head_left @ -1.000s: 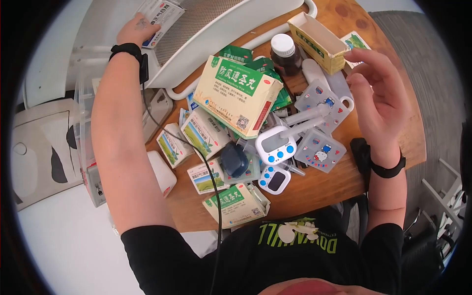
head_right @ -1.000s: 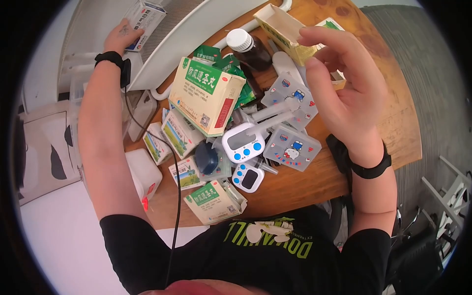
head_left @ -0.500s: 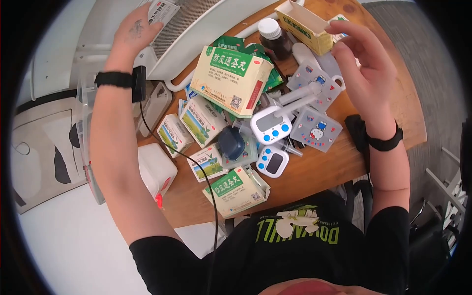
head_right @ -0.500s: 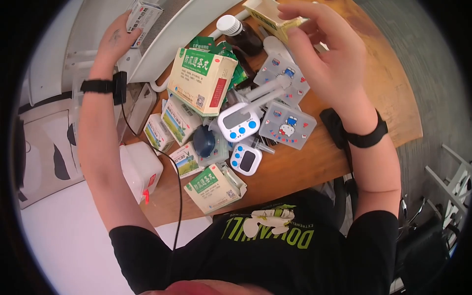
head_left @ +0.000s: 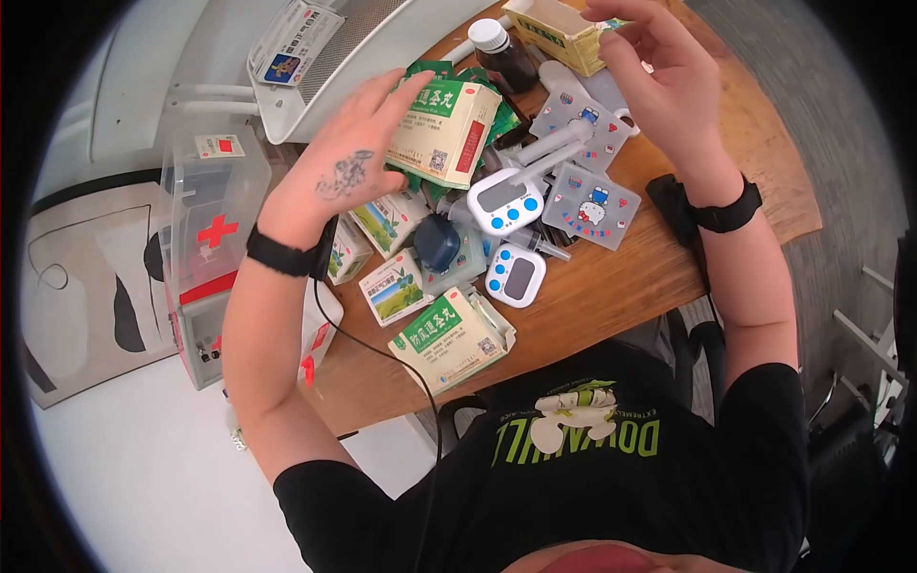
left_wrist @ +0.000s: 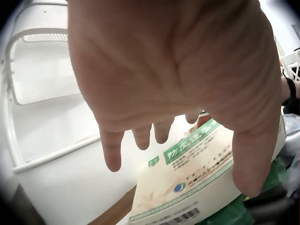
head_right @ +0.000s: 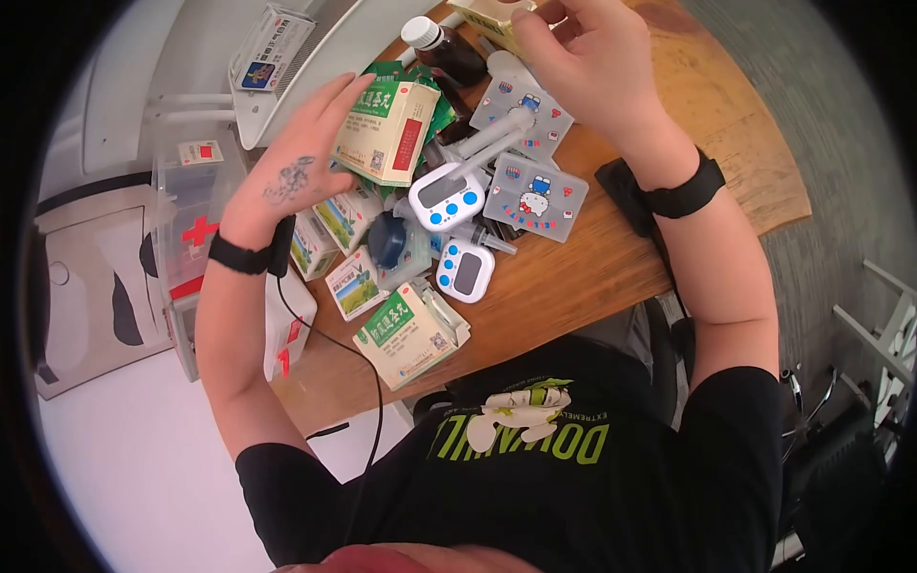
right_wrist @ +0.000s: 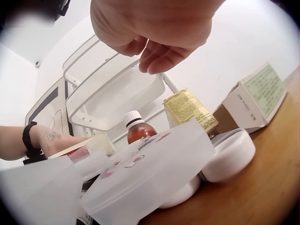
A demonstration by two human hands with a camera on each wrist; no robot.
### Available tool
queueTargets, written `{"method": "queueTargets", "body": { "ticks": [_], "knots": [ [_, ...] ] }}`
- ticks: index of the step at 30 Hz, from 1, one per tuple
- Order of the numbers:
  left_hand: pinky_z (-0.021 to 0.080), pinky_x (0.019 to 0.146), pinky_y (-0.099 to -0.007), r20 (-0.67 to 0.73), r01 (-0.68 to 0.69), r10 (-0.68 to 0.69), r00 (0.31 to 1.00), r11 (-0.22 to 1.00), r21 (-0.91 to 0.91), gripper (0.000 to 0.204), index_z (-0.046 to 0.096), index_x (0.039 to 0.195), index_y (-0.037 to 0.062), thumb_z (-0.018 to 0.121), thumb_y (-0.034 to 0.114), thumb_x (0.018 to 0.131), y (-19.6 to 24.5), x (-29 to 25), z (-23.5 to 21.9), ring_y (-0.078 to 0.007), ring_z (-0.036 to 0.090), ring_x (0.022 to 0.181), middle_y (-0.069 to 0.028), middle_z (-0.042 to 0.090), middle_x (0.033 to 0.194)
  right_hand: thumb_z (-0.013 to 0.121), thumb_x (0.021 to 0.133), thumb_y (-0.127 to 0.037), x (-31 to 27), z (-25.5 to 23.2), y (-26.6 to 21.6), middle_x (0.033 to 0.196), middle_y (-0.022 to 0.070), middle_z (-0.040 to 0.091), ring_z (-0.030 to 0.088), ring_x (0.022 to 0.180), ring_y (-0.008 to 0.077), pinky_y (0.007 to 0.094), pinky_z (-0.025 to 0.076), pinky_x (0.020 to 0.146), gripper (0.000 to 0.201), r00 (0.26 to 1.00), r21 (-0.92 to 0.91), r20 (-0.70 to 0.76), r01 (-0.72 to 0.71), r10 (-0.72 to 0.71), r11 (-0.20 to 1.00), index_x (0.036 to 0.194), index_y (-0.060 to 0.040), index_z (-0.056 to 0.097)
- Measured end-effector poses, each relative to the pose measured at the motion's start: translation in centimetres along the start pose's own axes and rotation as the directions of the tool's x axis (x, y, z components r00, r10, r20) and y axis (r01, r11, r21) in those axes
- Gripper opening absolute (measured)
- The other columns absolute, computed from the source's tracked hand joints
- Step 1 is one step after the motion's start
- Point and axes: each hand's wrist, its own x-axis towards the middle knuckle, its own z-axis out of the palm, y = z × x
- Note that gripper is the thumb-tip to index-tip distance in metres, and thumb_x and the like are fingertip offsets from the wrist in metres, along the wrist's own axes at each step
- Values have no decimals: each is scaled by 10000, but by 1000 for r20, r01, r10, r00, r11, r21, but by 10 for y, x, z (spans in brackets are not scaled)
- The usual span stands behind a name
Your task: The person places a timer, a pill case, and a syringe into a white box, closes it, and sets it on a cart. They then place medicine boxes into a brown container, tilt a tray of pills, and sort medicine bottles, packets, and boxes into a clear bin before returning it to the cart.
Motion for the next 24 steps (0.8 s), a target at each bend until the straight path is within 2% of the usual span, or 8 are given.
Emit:
{"method": "queueTargets", "body": {
  "ticks": [3,6,9,12,17,20,21,24],
  "knots": [
    [397,1159,-449,6,-30,30,1000,999,-25,1070,347,1545,152,845,32,606,-12,6,11,-396,431,1395,-205,421,1521,604,881,47,-1,2,0,954,16,683,559,708,44,211,455,605,223,1000,19,-10,-18,19,1000,1087,-11,667],
    [396,1160,-451,23,9,-7,1000,999,-49,1055,364,1529,131,837,41,590,-11,12,10,-405,427,1391,-212,416,1515,608,914,24,0,-2,0,961,22,685,584,727,49,205,465,609,211,999,-86,21,30,-29,996,1115,-6,668],
    [393,1161,-449,22,-47,49,999,997,-58,1030,368,1505,84,825,43,583,-19,17,16,-410,420,1394,-221,413,1509,595,940,22,-3,-5,17,1119,18,715,602,834,39,211,503,740,280,997,15,83,2,-3,1000,1210,-9,664],
    [383,1168,-419,-15,-75,74,997,989,-126,1060,345,1494,43,823,25,548,-25,14,26,-413,432,1388,-232,413,1502,599,931,11,0,-3,9,1105,7,718,599,814,36,207,502,714,272,999,19,53,1,-2,1000,1191,-22,674],
    [396,1145,-407,49,96,-85,995,931,-352,1024,323,1519,21,819,122,629,-4,-1,-4,-371,446,1401,-246,460,1471,622,887,-15,3,-3,10,1026,19,746,640,739,66,222,524,607,255,999,19,-11,46,-45,999,1120,-62,715],
    [441,1098,-445,-73,185,-232,970,900,-395,1088,280,1565,22,820,194,637,3,-27,-28,-338,446,1410,-227,453,1497,623,879,-14,5,-4,6,1009,28,745,643,731,84,233,526,610,255,999,11,-22,31,-31,999,1114,-57,713],
    [461,1071,-469,-77,245,-326,942,827,-506,1093,278,1580,21,817,251,657,10,-30,-40,-317,440,1414,-212,434,1527,623,878,-15,5,-4,3,1004,32,745,643,729,89,235,526,613,253,999,4,-20,28,-28,1000,1112,-55,712],
    [386,1139,-453,-272,241,-347,898,902,-358,1037,340,1524,-30,818,281,658,13,-20,-72,-369,484,1361,-265,493,1425,622,879,1,3,-1,-1,996,30,732,638,737,96,234,517,615,243,1000,4,-12,24,-24,1000,1101,-51,707]
  ]
}}
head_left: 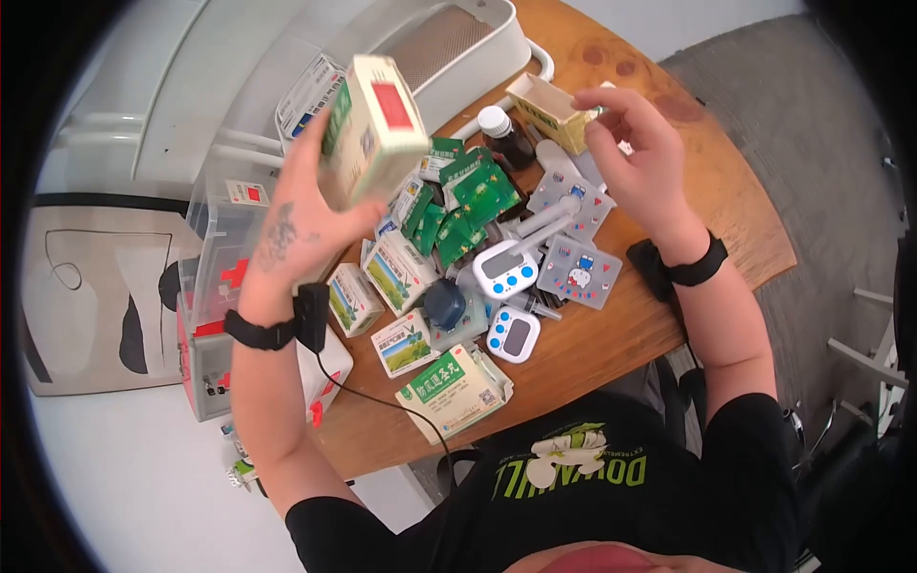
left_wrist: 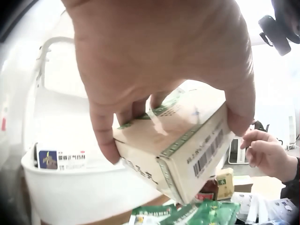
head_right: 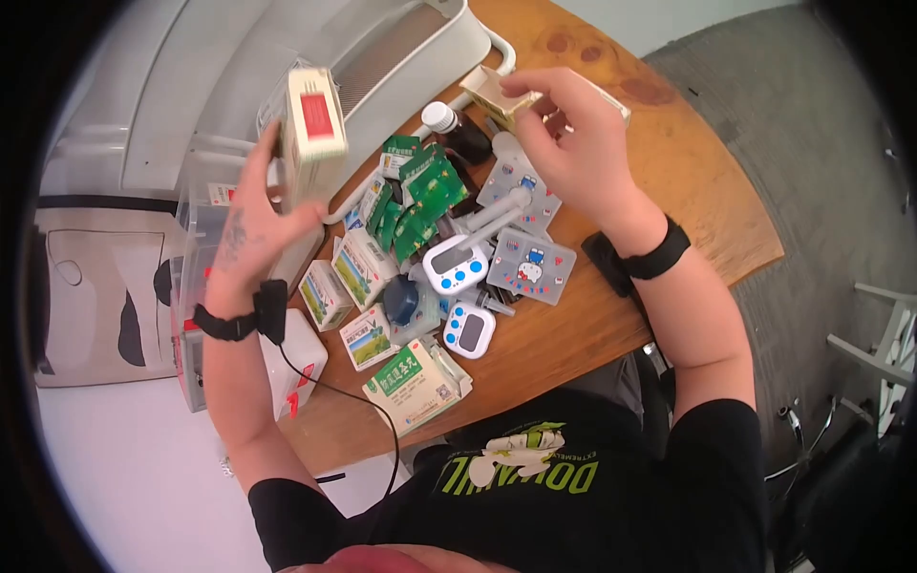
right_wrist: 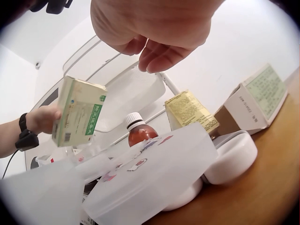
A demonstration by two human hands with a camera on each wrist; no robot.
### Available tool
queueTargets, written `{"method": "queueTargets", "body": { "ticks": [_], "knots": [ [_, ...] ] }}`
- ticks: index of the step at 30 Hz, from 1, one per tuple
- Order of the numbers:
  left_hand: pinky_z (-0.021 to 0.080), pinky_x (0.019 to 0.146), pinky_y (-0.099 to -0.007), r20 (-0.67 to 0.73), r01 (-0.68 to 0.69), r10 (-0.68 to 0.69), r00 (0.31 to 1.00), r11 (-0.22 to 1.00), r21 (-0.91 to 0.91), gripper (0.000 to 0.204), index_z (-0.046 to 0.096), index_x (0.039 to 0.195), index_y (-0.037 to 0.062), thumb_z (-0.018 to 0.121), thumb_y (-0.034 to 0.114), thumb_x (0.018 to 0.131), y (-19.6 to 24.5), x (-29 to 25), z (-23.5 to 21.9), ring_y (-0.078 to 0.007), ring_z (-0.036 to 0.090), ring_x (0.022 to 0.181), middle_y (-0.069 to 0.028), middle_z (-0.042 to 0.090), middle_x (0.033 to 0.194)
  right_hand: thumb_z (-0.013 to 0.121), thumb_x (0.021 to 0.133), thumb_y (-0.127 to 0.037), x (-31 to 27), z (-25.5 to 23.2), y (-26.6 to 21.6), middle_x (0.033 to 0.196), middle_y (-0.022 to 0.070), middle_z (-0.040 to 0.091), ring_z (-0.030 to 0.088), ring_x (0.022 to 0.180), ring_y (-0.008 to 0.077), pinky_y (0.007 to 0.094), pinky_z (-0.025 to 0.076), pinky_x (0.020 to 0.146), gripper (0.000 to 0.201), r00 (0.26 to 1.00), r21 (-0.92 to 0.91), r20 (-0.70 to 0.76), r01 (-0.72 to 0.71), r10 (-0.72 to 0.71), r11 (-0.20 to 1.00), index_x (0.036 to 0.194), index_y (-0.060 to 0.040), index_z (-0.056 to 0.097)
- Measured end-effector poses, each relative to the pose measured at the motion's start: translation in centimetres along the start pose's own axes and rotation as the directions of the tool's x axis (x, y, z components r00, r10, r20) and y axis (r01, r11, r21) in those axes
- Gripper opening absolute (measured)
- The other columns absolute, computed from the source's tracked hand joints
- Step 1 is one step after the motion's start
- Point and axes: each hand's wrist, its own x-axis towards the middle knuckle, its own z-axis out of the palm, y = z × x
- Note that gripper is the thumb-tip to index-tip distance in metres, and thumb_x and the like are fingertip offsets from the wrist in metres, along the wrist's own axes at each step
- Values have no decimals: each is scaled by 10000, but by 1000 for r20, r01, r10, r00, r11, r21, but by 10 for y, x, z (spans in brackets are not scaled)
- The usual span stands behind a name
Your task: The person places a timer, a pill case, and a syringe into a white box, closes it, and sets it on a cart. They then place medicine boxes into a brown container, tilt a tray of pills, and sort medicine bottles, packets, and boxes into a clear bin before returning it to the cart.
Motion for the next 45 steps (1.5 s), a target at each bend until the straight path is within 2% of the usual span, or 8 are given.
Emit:
{"method": "queueTargets", "body": {
  "ticks": [8,19,26,30,31,34,37,45],
  "knots": [
    [428,1100,-407,-45,-17,34,998,940,340,1077,386,1499,-50,778,482,648,-26,125,5,-413,527,1296,-301,552,1366,642,870,28,0,-4,-6,1003,26,711,641,761,96,232,506,614,242,1000,47,24,-19,18,999,1092,-56,690],
    [445,1092,-421,390,151,-267,881,941,303,1103,345,1561,43,739,581,682,-53,243,83,-355,480,1388,-222,498,1496,614,829,83,4,-5,-4,1017,59,703,647,747,115,238,491,578,294,999,40,30,35,-36,999,1087,-34,695],
    [340,1166,-536,455,381,-302,838,920,-91,1027,278,1615,151,719,606,807,-39,229,84,-312,348,1490,-137,321,1640,618,835,75,6,-6,-7,984,48,707,641,735,118,240,492,583,279,999,13,44,25,-25,1000,1079,-34,697],
    [349,1163,-476,476,307,-192,858,936,-175,959,263,1623,222,711,573,851,-67,233,91,-313,369,1467,-112,328,1637,618,842,66,2,-3,-3,986,38,711,633,731,110,242,494,592,267,998,39,40,39,-40,998,1076,-32,699],
    [416,1109,-415,363,293,-227,904,946,-138,820,392,1568,174,712,486,880,-57,222,91,-302,483,1393,-131,480,1541,609,851,66,3,-5,-3,973,41,717,630,729,99,241,500,606,262,999,18,28,39,-39,999,1075,-32,704],
    [396,1152,-452,332,239,-177,926,959,-154,825,322,1600,133,640,521,946,-95,233,91,-304,349,1489,-149,375,1607,602,856,67,3,-9,10,942,49,720,633,729,93,239,510,623,260,996,17,-89,16,-15,1000,1071,-33,709],
    [435,1074,-397,238,87,-42,970,980,-179,624,529,1416,-29,579,422,987,-58,217,67,-310,574,1258,-229,623,1335,562,907,67,11,-15,13,966,50,729,647,769,87,224,519,685,226,981,105,-184,-49,68,993,1074,7,701],
    [343,1167,-410,206,-48,103,973,965,-257,720,431,1517,12,621,447,976,-10,71,15,-341,454,1391,-258,459,1516,538,981,31,6,-11,19,1150,109,728,655,823,84,204,511,688,212,988,111,-84,-120,129,987,1134,43,684]
  ]
}}
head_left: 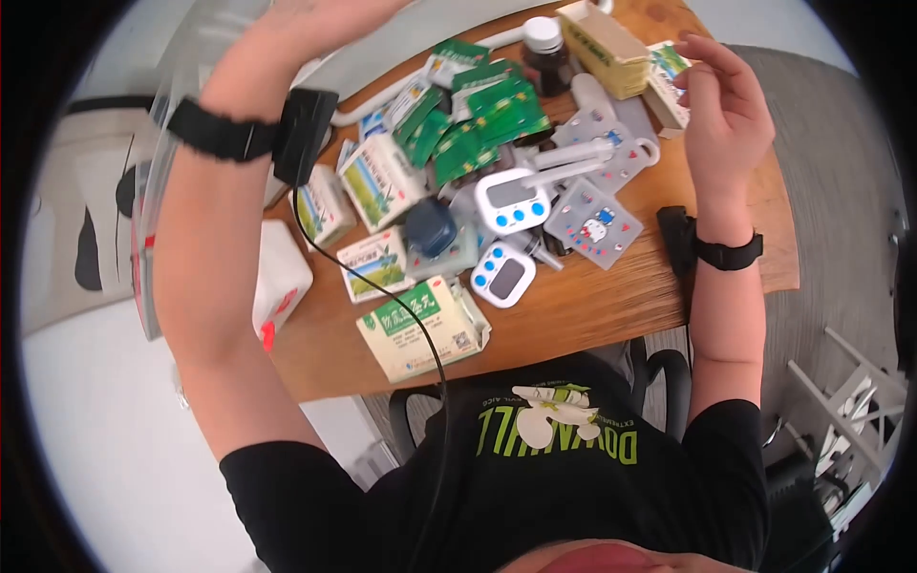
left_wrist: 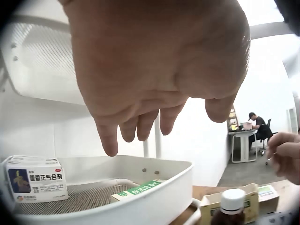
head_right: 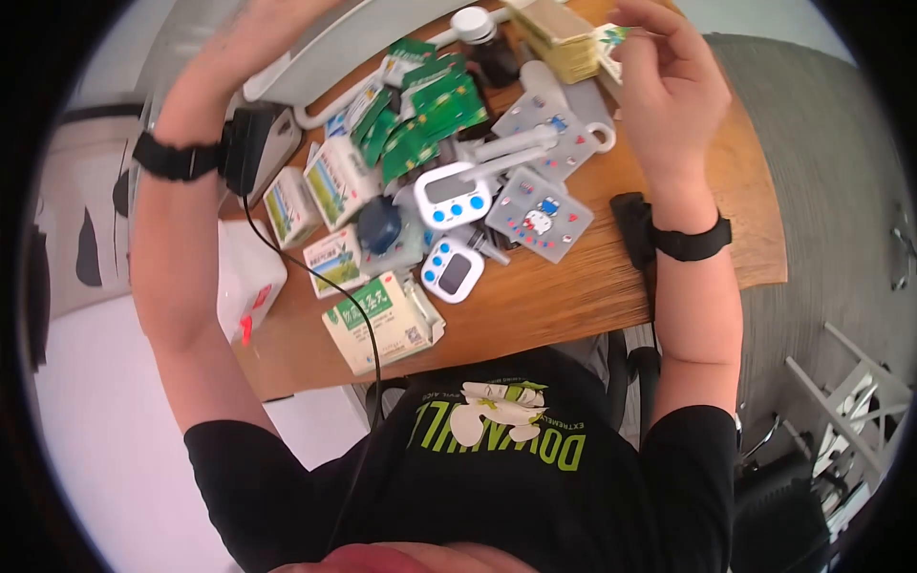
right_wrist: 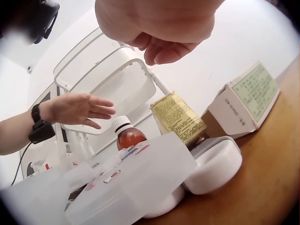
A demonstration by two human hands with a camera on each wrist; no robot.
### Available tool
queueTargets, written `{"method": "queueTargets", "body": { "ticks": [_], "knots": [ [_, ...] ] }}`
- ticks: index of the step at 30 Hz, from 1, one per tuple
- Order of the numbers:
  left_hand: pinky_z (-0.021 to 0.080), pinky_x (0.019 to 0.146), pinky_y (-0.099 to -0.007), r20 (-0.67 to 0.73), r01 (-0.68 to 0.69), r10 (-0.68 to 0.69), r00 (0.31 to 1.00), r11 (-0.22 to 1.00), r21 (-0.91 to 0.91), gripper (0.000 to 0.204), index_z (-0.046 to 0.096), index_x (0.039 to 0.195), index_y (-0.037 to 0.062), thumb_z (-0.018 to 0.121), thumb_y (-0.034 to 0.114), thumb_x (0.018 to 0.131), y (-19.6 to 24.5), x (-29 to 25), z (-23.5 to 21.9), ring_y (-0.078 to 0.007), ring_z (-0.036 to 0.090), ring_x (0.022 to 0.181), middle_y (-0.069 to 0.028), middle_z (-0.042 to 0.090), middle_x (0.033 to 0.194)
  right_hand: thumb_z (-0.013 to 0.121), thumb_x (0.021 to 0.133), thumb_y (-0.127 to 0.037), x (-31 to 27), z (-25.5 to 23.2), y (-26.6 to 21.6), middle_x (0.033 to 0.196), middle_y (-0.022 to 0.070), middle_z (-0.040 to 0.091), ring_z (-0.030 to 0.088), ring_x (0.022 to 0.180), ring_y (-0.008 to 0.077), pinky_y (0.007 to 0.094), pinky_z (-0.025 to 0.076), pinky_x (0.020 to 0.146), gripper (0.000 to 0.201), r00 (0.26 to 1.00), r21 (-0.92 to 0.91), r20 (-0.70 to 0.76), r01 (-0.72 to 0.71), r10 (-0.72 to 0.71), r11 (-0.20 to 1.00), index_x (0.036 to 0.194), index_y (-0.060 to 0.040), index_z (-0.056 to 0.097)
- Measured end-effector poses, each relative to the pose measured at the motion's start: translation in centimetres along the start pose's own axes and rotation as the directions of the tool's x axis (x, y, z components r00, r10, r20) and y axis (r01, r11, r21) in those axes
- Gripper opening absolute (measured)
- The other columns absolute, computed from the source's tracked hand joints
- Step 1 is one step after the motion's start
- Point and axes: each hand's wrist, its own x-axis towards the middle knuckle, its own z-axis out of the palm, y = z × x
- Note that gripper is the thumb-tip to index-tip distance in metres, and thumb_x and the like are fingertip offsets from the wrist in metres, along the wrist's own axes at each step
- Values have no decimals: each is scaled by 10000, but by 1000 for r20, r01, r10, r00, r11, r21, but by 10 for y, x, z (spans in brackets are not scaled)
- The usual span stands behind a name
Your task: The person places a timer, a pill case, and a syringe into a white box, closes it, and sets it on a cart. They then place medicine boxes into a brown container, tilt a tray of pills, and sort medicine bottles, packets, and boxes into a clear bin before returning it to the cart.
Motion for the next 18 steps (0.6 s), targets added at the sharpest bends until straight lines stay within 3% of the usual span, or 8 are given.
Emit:
{"method": "queueTargets", "body": {
  "ticks": [1,3,5,6,9,12,16,18],
  "knots": [
    [346,1163,-418,-53,-4,14,998,983,184,735,426,1524,24,637,453,966,8,-26,0,-357,457,1389,-271,442,1525,540,982,28,-1,0,0,1149,107,729,656,825,84,205,513,689,210,1000,-26,11,4,-4,1000,1131,42,686],
    [382,1139,-417,-129,96,-59,990,949,302,706,442,1522,54,659,418,957,15,-69,1,-339,481,1376,-239,468,1514,546,987,20,-2,3,4,1121,90,737,657,828,81,212,521,696,209,1000,-14,25,19,-19,1000,1135,39,692],
    [448,1096,-401,-162,275,-249,955,947,168,626,485,1505,92,671,340,961,3,-111,11,-270,524,1354,-150,553,1476,548,988,18,-5,8,-2,1106,82,742,657,830,78,214,525,702,211,1000,-16,27,-10,11,1000,1142,39,691],
    [471,1054,-361,-265,216,-135,955,927,307,485,583,1409,61,672,177,946,-5,-132,18,-234,620,1212,-136,659,1348,562,962,27,-5,8,-3,1032,48,741,653,807,74,212,522,705,236,999,-7,28,-32,32,999,1151,11,702],
    [510,842,-364,-403,261,-183,897,955,145,525,614,1367,66,720,255,888,-43,-186,43,-259,677,947,-147,711,1213,556,962,27,-9,11,-6,1029,44,743,653,800,73,210,518,691,238,999,-27,34,-3,4,1000,1146,6,705],
    [509,931,-354,-434,471,-443,785,881,-47,526,613,1368,62,733,182,870,-44,-235,61,-270,674,1045,-151,705,1228,556,954,35,-9,11,-3,1026,68,751,668,812,82,209,527,705,226,999,-52,29,32,-31,998,1124,26,705],
    [477,1024,-390,-422,493,-492,762,862,-116,543,597,1372,53,730,132,851,-32,-284,83,-290,629,1183,-156,670,1298,560,947,40,-14,16,-6,1004,95,761,680,806,94,222,546,711,200,999,-106,26,43,-40,993,1084,58,704],
    [461,1053,-403,-397,482,-455,797,875,-37,574,584,1383,61,737,119,834,-20,-303,94,-311,602,1230,-159,642,1340,560,944,44,-13,18,-5,985,102,762,686,784,105,235,557,707,186,998,-126,26,59,-57,990,1059,78,702]
  ]
}}
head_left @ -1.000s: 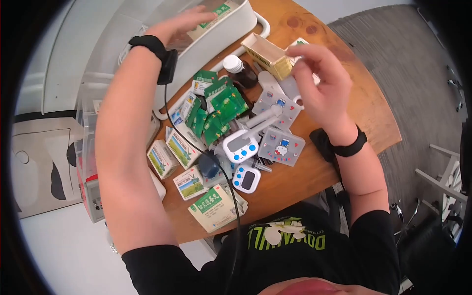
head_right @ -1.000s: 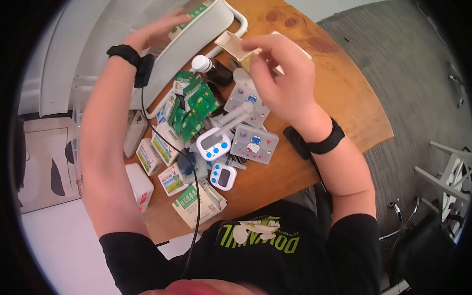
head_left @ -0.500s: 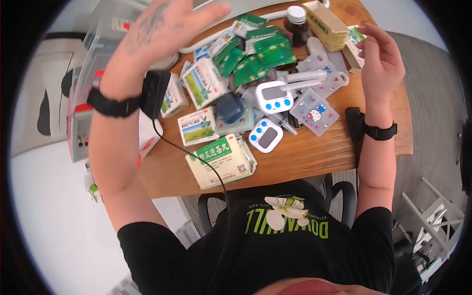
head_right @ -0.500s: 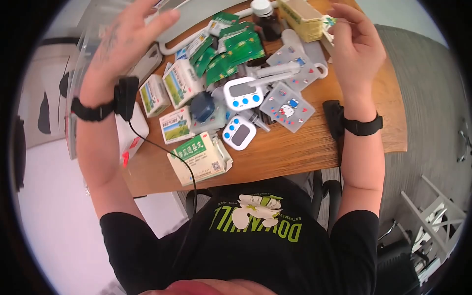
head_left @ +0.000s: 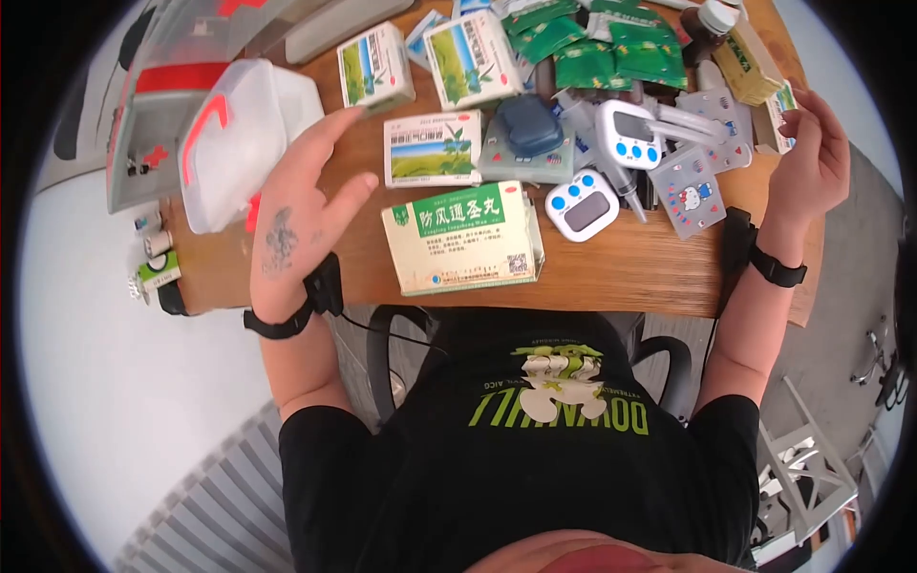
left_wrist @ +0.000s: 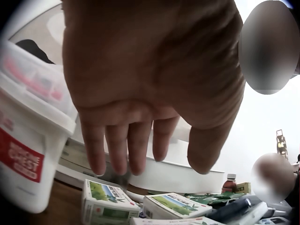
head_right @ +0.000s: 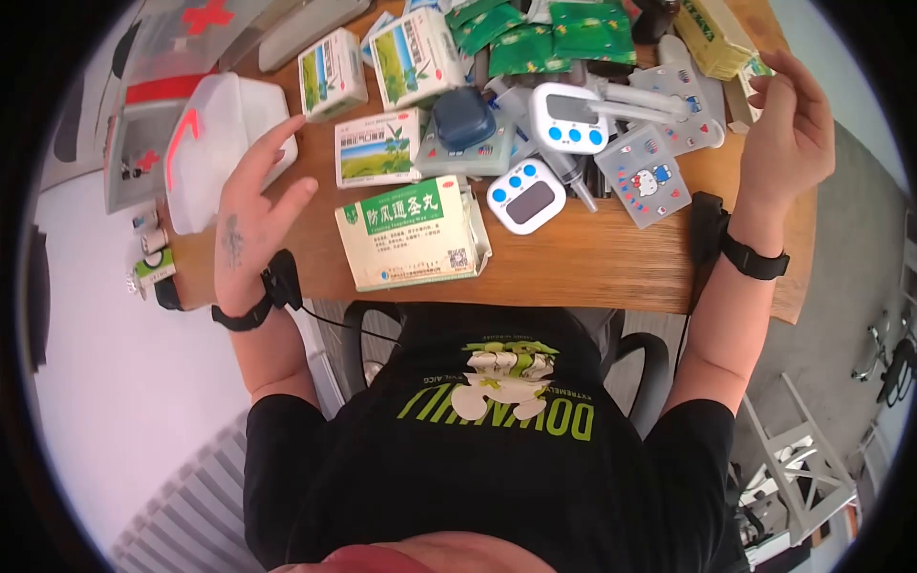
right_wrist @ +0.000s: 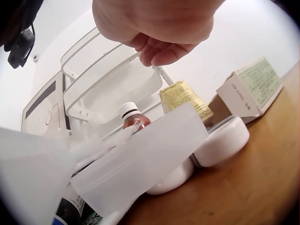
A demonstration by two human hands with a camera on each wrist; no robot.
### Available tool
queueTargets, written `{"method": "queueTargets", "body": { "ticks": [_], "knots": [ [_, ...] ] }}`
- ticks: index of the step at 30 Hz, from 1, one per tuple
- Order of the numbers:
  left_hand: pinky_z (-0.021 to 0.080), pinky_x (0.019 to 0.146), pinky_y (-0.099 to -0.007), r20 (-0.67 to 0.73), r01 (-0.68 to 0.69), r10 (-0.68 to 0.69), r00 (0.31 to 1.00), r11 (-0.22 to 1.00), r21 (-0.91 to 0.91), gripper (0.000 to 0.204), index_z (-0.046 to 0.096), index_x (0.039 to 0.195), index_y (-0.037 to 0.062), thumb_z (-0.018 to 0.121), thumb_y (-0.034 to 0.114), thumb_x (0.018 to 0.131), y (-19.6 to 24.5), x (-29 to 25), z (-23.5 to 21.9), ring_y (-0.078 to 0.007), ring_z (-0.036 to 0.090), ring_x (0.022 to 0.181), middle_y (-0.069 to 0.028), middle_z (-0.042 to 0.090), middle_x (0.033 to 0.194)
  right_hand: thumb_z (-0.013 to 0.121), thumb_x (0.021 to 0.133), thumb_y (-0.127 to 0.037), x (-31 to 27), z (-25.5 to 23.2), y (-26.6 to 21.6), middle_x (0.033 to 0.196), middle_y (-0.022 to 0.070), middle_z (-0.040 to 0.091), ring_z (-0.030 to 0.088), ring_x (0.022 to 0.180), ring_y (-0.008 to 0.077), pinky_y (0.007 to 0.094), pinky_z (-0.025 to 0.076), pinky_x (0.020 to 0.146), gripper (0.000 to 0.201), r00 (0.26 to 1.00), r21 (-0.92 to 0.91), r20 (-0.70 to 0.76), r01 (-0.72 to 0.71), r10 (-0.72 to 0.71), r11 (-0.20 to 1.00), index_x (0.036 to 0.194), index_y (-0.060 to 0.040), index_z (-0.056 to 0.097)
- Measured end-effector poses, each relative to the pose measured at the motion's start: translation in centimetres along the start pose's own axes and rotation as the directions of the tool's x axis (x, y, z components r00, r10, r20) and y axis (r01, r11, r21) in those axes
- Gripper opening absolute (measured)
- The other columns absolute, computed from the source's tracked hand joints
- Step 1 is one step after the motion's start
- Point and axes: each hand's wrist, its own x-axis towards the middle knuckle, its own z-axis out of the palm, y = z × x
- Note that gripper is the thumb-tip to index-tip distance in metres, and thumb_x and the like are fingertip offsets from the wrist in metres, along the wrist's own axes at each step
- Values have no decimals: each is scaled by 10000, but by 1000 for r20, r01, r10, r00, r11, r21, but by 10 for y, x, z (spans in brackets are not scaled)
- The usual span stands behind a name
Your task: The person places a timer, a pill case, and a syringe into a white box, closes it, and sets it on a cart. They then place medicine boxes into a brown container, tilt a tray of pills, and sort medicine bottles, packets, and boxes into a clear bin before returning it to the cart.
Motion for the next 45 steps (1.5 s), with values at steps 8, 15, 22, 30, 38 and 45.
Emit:
{"method": "queueTargets", "body": {
  "ticks": [8,15,22,30,38,45],
  "knots": [
    [369,1167,-473,189,46,-31,981,996,-76,952,485,1470,108,885,126,606,22,-78,34,-400,376,1449,-166,408,1565,566,928,59,-3,2,0,958,155,758,701,744,148,248,564,679,186,999,12,-26,22,-22,1000,1058,94,695],
    [358,1178,-483,221,31,-54,974,994,108,1056,444,1492,94,900,89,540,22,-77,63,-407,336,1467,-173,373,1564,555,918,52,-3,4,-1,969,180,755,691,735,158,242,552,676,194,1000,-15,-13,27,-27,1000,1045,130,679],
    [387,1136,-475,234,-26,-5,972,991,129,1023,446,1484,89,885,82,560,19,-68,67,-410,423,1358,-181,436,1458,544,909,62,-1,4,-7,990,216,751,693,720,175,248,546,676,200,997,57,-32,69,-67,996,1046,137,669],
    [410,1110,-467,171,-27,26,985,1000,3,945,448,1455,37,847,100,602,6,-91,70,-405,451,1331,-212,438,1431,501,923,52,-21,5,-41,923,211,750,698,730,191,236,499,661,234,989,92,23,145,-148,985,1068,142,660],
    [386,1128,-466,101,-14,16,995,1000,-20,940,424,1460,20,833,133,621,5,-92,80,-399,435,1349,-217,428,1447,524,1033,-139,-29,6,-29,1198,230,690,695,1000,277,376,548,911,345,935,-39,355,41,-25,998,1255,111,610],
    [368,1132,-471,-4,-63,63,998,988,-144,957,412,1463,22,854,155,624,9,-95,88,-388,430,1344,-203,433,1432,543,1017,-81,-3,-13,-44,1089,75,699,640,871,86,203,524,723,280,901,119,377,-279,216,953,1262,24,628]
  ]
}}
